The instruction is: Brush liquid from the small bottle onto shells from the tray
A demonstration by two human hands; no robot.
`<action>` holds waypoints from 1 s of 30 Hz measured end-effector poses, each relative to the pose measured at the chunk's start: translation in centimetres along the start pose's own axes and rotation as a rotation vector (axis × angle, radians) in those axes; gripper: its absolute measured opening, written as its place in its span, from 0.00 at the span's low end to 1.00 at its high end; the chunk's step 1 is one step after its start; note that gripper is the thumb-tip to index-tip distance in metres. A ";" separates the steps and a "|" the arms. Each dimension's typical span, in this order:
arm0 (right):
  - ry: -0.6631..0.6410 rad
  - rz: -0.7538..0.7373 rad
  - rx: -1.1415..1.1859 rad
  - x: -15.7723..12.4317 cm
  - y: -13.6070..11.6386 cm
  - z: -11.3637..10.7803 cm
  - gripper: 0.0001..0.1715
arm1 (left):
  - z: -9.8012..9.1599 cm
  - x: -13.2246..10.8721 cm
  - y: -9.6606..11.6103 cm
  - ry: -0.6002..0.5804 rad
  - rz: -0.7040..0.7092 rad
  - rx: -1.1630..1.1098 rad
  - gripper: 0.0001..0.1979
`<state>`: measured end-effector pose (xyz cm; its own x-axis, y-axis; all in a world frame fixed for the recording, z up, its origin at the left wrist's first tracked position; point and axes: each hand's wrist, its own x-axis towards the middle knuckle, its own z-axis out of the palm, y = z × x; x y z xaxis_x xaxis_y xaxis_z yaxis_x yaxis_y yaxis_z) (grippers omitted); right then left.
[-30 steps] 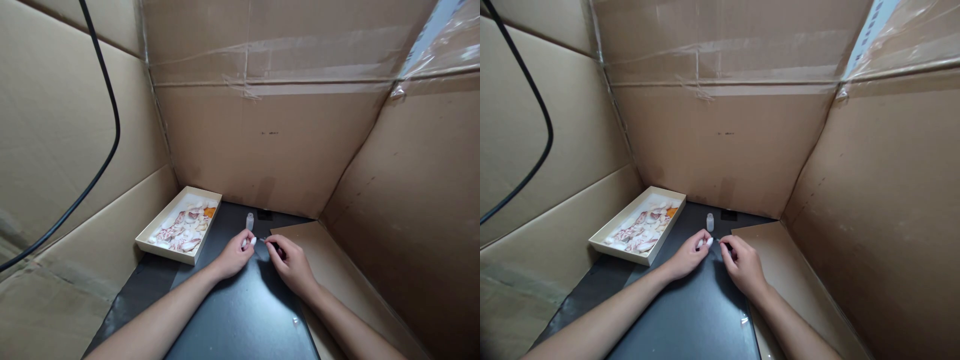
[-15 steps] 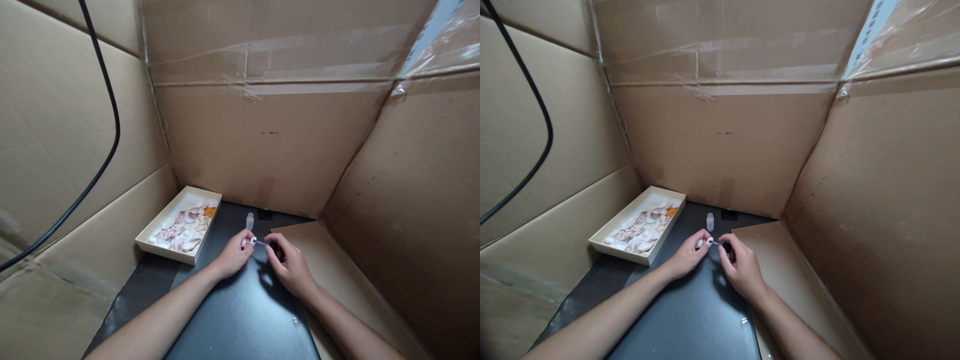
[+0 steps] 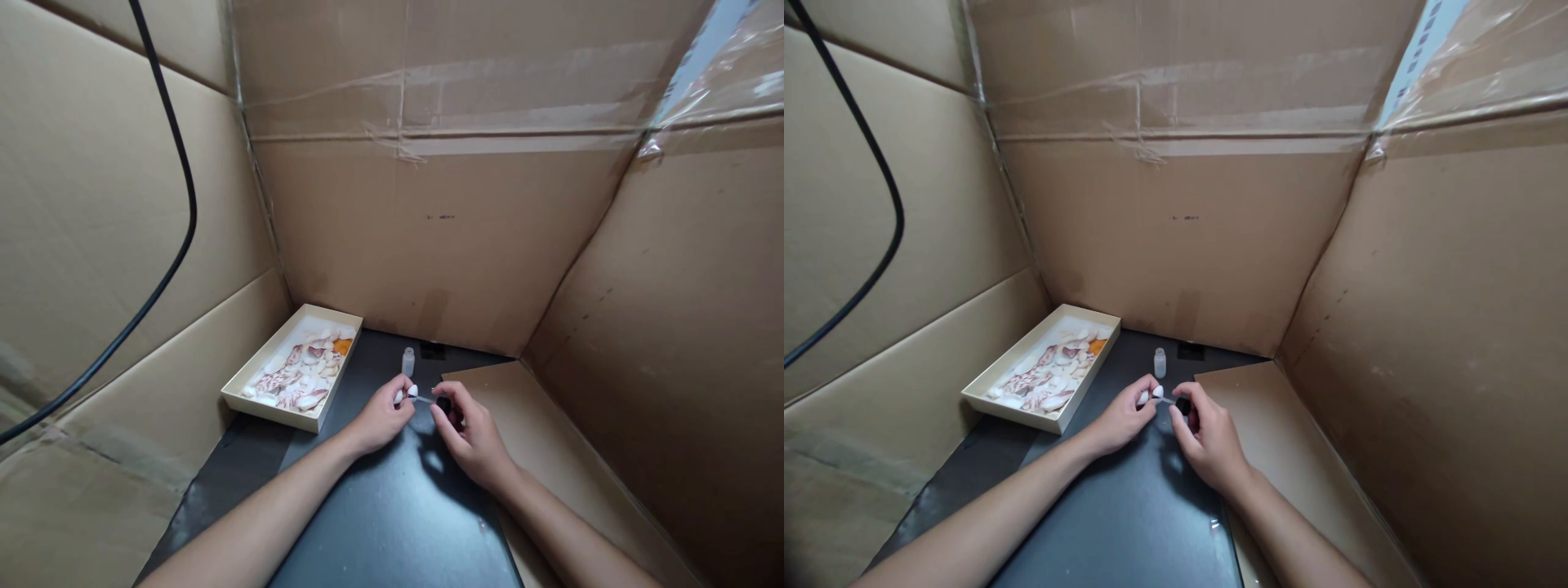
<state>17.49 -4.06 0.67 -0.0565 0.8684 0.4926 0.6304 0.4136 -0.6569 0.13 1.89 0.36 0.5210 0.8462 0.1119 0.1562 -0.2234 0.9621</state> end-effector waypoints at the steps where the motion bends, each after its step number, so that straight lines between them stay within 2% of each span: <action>1: 0.016 0.004 -0.015 0.0 0.1 0.0 0.10 | 0.0 0.0 -0.1 -0.004 0.001 -0.005 0.04; 5: 0.078 0.010 -0.007 0.1 0.2 -0.1 0.07 | 0.0 0.1 -0.1 -0.009 0.005 -0.016 0.04; 13: -0.017 -0.131 0.086 -0.2 -1.0 -0.3 0.06 | 0.1 0.0 0.1 0.012 0.025 -0.004 0.04; 19: 0.008 -0.049 0.006 0.0 -0.6 -0.2 0.06 | 0.0 0.0 -0.1 0.013 0.017 -0.010 0.04; 24: -0.048 -0.119 0.039 -0.1 -0.6 -0.2 0.07 | 0.0 0.0 -0.1 0.023 0.025 0.001 0.04; 27: -0.001 -0.084 0.009 0.0 -0.5 -0.2 0.06 | 0.0 0.1 -0.1 0.016 0.015 -0.003 0.04; 30: 0.010 -0.126 0.031 0.0 -0.6 -0.3 0.06 | 0.1 0.1 -0.2 0.018 0.011 0.003 0.04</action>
<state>17.33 -4.34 1.22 -0.1257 0.8064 0.5778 0.5943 0.5276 -0.6070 0.21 1.96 0.20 0.5074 0.8523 0.1269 0.1534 -0.2342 0.9600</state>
